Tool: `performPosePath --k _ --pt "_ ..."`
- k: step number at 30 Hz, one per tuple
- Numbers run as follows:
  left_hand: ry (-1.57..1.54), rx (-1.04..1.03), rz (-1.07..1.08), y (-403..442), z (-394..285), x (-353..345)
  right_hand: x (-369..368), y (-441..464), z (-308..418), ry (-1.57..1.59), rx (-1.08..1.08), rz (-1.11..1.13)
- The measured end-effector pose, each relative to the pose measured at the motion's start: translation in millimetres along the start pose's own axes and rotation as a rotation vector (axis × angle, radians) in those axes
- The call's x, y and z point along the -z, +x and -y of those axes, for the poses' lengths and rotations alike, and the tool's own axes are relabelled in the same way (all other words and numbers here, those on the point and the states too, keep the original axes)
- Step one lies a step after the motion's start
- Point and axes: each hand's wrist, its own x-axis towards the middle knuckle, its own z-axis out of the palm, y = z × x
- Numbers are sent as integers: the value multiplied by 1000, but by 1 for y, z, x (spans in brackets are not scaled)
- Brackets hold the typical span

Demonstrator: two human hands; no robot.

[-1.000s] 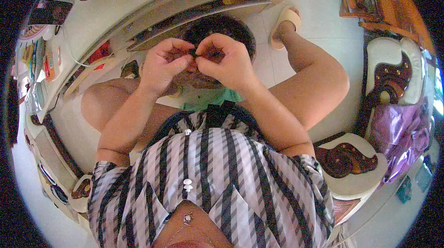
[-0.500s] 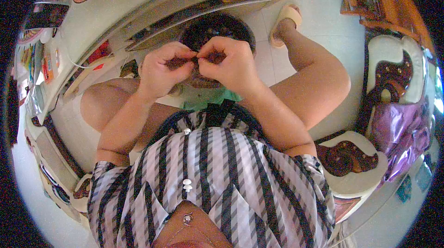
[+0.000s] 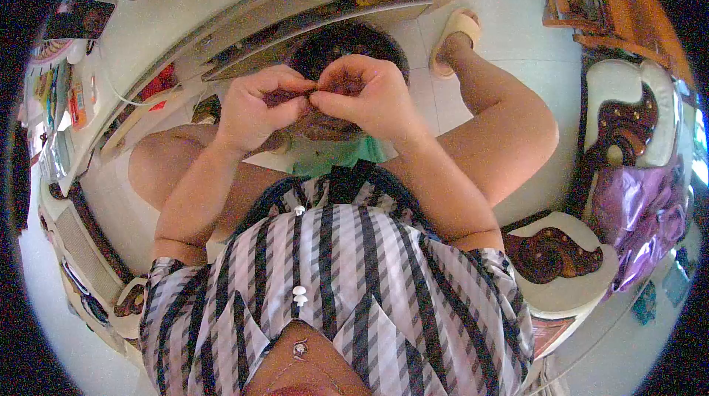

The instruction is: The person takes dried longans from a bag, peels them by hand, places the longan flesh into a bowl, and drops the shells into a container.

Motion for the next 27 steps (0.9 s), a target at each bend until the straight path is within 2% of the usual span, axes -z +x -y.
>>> performPosePath --k 2,4,8,10,16,20,22,23,26,27 --pt "188 -114 -64 -1 -1 -5 -5 -2 0 -170 69 -85" --pt "201 -154 -104 0 2 -7 -9 -4 2 -326 95 -176" --pt "317 -324 -159 2 5 -8 -12 -4 0 -414 211 -199" --pt "309 -316 -178 0 2 -10 -13 -4 0 -473 292 -202" --pt "207 -228 -185 -1 7 -13 -16 -3 -5 -502 284 -240" --pt "109 -129 -109 0 11 -10 -9 0 -7 -169 20 -126" --pt "-27 39 -35 0 12 -5 -3 5 -15 65 -52 -44" --pt "-95 122 3 0 11 -4 -3 5 -15 116 -60 -34" --pt "-370 178 -27 -1 6 -5 -4 4 -8 225 -66 9" --pt "-368 166 -29 -1 6 -4 -4 3 -4 230 -56 31"
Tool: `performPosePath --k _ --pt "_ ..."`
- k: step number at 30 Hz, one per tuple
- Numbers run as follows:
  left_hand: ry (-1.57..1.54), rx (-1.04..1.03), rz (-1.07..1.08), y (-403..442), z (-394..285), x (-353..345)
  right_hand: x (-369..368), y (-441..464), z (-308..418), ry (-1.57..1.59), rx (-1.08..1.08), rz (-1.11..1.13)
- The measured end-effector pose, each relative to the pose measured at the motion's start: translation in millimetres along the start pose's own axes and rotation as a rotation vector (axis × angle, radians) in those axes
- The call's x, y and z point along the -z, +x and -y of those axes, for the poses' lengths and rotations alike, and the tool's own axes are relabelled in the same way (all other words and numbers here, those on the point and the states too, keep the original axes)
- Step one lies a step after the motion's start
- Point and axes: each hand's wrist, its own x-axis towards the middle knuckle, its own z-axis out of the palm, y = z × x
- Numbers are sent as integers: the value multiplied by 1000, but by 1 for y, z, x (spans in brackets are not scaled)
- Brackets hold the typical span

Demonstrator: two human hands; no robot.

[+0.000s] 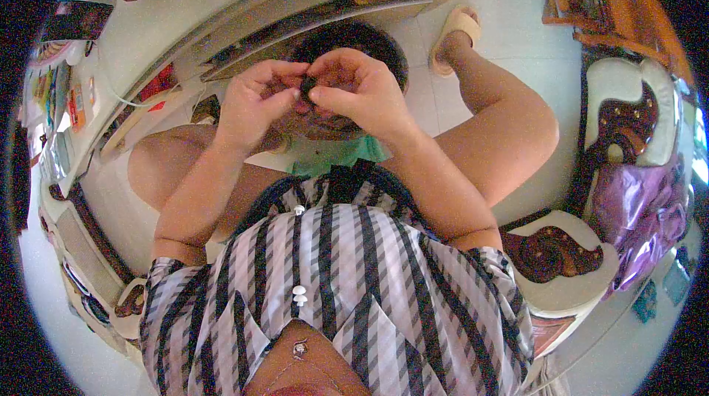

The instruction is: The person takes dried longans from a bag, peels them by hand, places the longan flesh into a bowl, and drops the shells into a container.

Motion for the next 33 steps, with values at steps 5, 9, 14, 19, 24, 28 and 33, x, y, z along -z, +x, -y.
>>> performPosePath --k 5,9,14,19,24,28,33 --pt "64 -11 -38 0 2 0 -8 -4 -1 -244 78 -105" --pt "174 -74 -54 -1 -3 -3 -8 -6 1 -543 224 -183" --pt "107 -25 -53 0 0 -2 -10 -7 3 -467 189 -185" --pt "-34 -13 -43 0 6 -3 -9 -8 10 -497 163 -148" --pt "-80 21 -9 -1 10 -1 2 -1 -3 -426 130 -107" --pt "-210 102 38 1 14 1 4 0 -1 -431 92 -94" --pt "-531 226 47 5 12 5 3 1 5 46 -124 -35"
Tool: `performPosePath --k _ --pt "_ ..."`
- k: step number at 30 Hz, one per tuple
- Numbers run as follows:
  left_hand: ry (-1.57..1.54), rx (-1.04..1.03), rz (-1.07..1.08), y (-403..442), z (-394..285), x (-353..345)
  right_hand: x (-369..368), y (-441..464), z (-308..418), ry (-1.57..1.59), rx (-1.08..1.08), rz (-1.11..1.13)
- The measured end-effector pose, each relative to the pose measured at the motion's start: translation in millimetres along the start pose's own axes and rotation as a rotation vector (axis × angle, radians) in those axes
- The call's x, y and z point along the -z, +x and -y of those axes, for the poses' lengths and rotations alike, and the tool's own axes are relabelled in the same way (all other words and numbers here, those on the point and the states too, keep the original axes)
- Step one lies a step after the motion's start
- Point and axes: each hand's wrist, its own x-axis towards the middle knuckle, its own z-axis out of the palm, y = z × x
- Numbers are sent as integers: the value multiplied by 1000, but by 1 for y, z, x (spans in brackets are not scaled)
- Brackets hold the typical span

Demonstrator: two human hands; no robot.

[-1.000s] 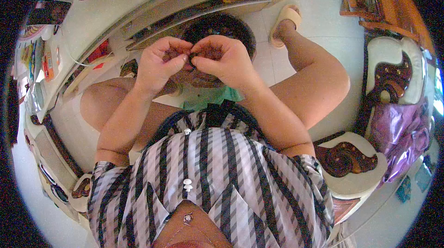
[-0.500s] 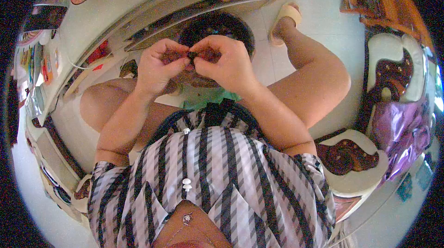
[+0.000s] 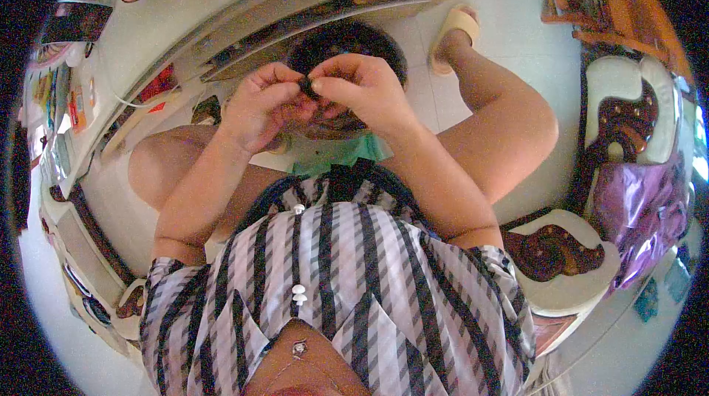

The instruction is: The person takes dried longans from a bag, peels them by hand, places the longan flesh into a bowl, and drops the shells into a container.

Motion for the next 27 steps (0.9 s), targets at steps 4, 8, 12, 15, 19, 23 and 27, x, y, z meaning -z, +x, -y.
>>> performPosePath --k 4,8,12,15,19,23,27 --pt "-8 -36 -21 1 2 -1 -9 -1 -9 -350 283 -121" --pt "327 -162 -139 3 7 -4 -11 -3 -11 -630 408 -232" --pt "833 -347 -201 -5 -2 -15 -12 -3 -10 -920 633 -269" --pt "832 -217 -192 -8 -11 -18 -10 -3 -9 -880 589 -209" --pt "467 29 -126 -4 -12 -10 -6 -7 -1 -792 490 -111" --pt "128 205 -2 3 -7 7 -5 -7 0 -709 321 -85" --pt "234 13 -23 -1 -6 -9 -4 -6 3 -680 275 -144"
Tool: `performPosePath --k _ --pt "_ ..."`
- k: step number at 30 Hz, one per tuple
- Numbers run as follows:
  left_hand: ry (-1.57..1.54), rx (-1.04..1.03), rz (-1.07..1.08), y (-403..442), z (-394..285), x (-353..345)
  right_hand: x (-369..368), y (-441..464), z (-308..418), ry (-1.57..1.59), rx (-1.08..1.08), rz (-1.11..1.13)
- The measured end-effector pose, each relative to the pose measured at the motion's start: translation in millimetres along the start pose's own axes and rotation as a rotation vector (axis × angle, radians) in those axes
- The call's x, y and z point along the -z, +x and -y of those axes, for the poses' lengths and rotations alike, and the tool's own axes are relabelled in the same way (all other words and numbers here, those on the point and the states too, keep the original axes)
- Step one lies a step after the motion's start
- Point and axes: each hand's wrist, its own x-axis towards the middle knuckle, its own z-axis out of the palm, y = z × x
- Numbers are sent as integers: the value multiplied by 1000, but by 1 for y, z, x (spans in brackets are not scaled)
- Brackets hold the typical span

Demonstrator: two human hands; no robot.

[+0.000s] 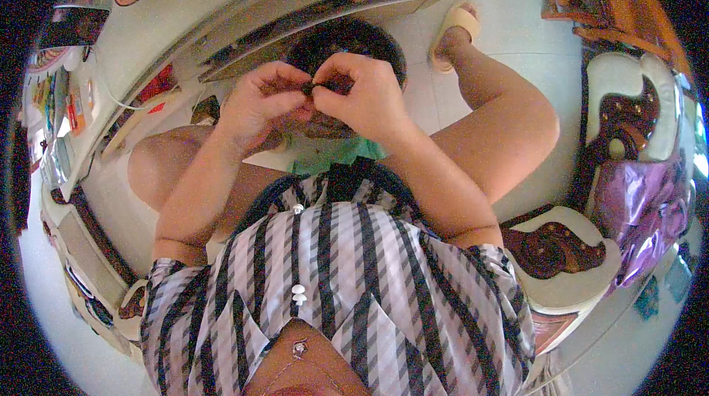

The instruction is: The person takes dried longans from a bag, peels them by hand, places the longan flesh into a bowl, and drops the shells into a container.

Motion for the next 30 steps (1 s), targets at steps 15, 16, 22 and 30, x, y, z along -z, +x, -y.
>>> performPosePath --k 15,16,22,30 --pt "-164 109 141 2 3 10 -2 3 -11 497 -119 158" --pt "-199 120 183 4 4 12 0 5 -12 640 -181 218" --pt "-270 153 220 2 1 10 -1 7 -15 880 -274 227" --pt "33 2 76 2 9 3 -6 2 -10 533 -128 169"
